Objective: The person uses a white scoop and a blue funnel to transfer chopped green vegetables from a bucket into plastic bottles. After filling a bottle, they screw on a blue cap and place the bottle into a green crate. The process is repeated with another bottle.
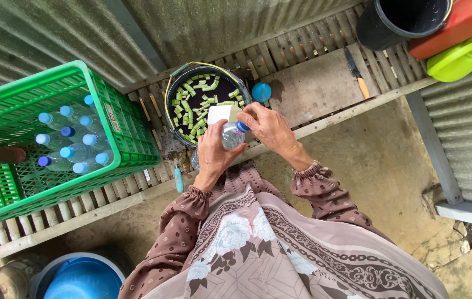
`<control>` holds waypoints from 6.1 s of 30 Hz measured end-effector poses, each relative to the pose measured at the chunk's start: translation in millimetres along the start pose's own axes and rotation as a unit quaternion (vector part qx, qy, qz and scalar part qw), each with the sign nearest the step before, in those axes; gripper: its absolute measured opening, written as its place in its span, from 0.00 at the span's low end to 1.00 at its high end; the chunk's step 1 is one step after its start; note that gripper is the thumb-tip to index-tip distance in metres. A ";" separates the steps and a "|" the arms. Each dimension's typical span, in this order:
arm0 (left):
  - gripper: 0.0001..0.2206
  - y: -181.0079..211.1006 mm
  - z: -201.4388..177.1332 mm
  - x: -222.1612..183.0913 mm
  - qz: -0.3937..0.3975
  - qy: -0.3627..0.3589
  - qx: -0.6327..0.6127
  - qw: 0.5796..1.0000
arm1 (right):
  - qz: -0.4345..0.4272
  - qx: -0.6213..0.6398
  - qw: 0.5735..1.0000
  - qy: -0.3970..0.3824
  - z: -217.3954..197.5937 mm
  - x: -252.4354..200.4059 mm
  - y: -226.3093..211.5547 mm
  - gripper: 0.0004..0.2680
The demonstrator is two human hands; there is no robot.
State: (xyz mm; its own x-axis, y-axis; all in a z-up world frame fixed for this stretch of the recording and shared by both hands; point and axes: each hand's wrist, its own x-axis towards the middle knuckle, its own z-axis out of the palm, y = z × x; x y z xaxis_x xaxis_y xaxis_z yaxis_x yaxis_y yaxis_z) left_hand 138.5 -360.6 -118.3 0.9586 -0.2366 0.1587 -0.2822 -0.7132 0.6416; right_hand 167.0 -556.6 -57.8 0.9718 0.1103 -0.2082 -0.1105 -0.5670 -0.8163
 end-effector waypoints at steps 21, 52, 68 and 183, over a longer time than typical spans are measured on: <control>0.41 -51.9 2.5 -0.1 -0.126 -0.019 -0.371 0.920 | 0.056 0.280 0.956 0.061 19.8 62.9 190.4 0.15; 0.43 -35.4 76.9 13.4 -0.165 0.084 -0.464 0.866 | -0.194 -0.137 0.969 -0.063 144.4 181.9 370.3 0.15; 0.43 -42.1 77.0 29.3 -0.176 0.088 -0.481 0.854 | -0.101 -0.028 0.993 -0.049 157.4 197.1 373.3 0.13; 0.20 -182.7 41.0 -37.7 0.011 0.066 0.053 0.996 | 0.194 0.129 0.969 -0.084 116.7 28.6 122.2 0.15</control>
State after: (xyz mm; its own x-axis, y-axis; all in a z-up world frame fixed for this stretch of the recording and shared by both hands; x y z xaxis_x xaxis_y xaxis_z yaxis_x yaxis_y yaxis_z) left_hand 152.3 -248.4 -272.3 0.9470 -0.1693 0.2730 -0.2989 -0.7758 0.5557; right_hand 157.1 -527.5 -226.3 0.8018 0.0738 -0.5930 -0.5298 -0.3714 -0.7625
